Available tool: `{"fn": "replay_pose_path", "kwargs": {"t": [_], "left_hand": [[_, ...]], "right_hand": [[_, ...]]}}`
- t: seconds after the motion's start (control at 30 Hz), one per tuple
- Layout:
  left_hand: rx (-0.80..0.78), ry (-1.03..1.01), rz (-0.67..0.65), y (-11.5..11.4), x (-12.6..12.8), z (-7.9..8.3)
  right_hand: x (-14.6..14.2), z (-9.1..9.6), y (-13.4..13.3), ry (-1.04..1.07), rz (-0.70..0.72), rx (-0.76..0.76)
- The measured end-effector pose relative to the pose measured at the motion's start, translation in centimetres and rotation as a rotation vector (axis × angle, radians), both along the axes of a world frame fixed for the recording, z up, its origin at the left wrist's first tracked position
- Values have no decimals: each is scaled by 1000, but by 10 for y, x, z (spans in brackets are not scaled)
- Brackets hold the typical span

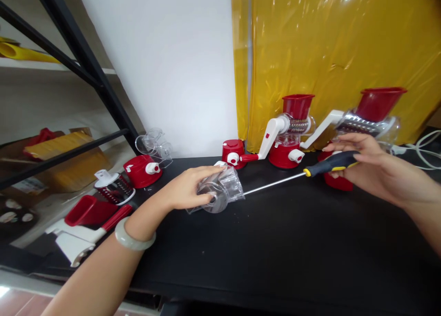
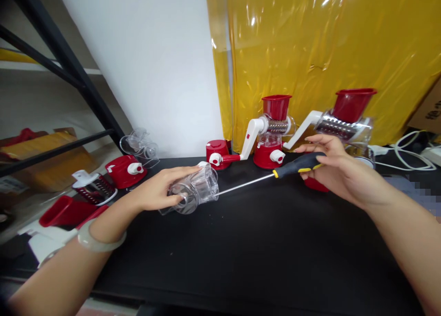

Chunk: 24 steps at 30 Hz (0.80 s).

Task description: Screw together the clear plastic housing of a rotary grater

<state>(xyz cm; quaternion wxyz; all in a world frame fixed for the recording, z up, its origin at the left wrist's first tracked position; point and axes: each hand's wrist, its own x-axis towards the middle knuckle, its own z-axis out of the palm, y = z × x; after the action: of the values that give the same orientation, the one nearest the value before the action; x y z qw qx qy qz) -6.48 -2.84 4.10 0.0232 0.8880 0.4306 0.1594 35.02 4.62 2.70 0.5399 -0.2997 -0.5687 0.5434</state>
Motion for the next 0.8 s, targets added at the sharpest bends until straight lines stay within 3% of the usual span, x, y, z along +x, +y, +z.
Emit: {"fn": "replay_pose_path", "kwargs": {"t": [0.13,0.33,0.57,0.67,0.8], "left_hand": [[-4,-14,8,0,0,0],[-5,-15,-6,-1,1,1],[5,-19,-9,1,-1,-1],[1,-26,5,1,-1,-1],[-3,-27,-1,1,-1,-2]], "right_hand": [[8,-2,1,-56,72,23],[4,-14,7,-331,-84,131],[4,-5,1,7,39,-19],[8,-8,3,-32,33,-10],[6,-15,9,-217,-108,90]]}}
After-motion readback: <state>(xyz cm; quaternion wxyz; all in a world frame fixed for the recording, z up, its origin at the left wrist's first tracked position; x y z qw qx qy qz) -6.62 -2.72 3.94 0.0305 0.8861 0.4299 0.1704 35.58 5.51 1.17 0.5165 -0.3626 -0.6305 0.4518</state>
